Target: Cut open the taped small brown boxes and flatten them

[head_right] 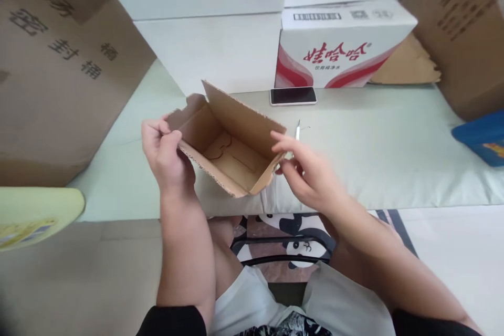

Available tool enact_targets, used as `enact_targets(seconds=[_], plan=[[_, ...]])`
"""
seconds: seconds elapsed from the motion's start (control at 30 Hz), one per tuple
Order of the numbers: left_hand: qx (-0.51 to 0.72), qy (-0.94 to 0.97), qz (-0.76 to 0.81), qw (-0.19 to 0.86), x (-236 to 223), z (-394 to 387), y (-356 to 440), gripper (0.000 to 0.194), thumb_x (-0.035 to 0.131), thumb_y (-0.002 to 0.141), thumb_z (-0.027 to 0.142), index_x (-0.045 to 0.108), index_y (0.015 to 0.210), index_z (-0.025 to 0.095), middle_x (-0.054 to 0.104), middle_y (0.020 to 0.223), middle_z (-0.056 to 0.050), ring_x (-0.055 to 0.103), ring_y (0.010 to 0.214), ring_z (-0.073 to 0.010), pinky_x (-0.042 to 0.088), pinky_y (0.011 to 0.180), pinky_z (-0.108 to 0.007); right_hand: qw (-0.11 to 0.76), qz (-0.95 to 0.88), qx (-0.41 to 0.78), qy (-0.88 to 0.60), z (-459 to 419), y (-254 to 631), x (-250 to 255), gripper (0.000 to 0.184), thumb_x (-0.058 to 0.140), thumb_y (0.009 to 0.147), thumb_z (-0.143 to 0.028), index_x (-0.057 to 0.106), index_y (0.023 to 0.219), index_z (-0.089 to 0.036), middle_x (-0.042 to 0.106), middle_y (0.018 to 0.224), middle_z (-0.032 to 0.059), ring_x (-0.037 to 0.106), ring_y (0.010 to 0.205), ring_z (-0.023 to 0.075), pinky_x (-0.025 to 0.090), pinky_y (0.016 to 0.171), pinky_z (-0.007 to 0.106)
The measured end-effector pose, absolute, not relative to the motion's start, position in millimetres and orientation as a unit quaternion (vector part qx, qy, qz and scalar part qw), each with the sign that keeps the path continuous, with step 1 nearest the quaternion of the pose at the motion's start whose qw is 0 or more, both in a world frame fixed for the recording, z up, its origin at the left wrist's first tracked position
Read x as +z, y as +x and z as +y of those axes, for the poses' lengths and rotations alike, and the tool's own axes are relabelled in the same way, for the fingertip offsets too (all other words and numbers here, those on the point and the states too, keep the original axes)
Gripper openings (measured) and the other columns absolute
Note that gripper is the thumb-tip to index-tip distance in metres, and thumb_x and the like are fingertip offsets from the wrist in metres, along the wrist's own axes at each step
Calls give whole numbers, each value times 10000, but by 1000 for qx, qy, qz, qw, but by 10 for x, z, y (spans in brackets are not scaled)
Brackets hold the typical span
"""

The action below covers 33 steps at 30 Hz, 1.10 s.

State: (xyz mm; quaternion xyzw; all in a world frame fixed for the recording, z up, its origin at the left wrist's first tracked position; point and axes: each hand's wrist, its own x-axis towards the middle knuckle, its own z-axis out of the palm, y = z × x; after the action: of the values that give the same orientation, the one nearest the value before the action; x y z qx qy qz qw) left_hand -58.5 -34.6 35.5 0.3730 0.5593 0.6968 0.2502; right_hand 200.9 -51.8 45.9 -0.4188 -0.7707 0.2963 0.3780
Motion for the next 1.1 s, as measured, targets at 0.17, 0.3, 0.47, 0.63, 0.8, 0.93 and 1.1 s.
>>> enact_targets(seconds=[0.17,0.3,0.47,0.63,0.8,0.93,1.1], plan=[[691,401,566,203,264,-262,-497,295,572,914,331,408,1157,290,582,892,8,657,1034,-196,497,1032,-364,420,-747,266,-441,-308,1921,174,337,580,968,-263,640,1297,-308,619,1524,116,673,633,131,611,618,375],[645,442,596,182,198,-225,-507,431,623,918,444,428,1265,279,608,931,-6,680,1019,-216,506,1040,-391,488,-715,187,-464,-292,1869,51,285,663,908,-329,643,1192,-336,651,1320,105,606,629,143,608,651,427],[564,531,620,122,80,-264,-548,644,700,891,479,400,1431,296,538,1474,-132,513,1440,-269,383,1242,-447,501,-720,209,-433,-284,1825,5,561,655,886,-312,511,1428,-342,673,1291,109,678,1139,299,582,1007,545],[490,630,600,60,8,-304,-608,419,594,953,548,699,1252,275,429,1599,-99,394,1539,-326,289,1313,-510,456,-780,317,-287,-331,1921,13,297,503,949,-317,708,1164,-332,756,1237,51,689,1213,289,416,1236,565],[445,638,625,70,53,-310,-555,315,558,949,323,830,1106,292,586,1464,-65,468,1459,-322,312,1297,-551,473,-659,416,-411,-315,2075,-146,432,491,978,-584,608,1310,-333,563,1552,78,602,1365,302,499,1148,501],[482,594,639,86,19,-262,-596,341,568,873,223,843,1066,283,595,1428,-64,498,1434,-293,336,1297,-503,383,-582,503,-512,-186,2090,-285,422,411,1004,-519,595,1288,-268,711,1297,94,694,1127,260,576,932,427],[555,494,656,129,-66,-199,-768,376,516,829,245,823,1045,230,564,1425,-76,522,1433,-263,424,1247,-410,275,-633,488,-534,-121,2058,-284,453,391,1016,-538,718,1146,-253,765,1146,76,684,1070,279,533,946,457]])
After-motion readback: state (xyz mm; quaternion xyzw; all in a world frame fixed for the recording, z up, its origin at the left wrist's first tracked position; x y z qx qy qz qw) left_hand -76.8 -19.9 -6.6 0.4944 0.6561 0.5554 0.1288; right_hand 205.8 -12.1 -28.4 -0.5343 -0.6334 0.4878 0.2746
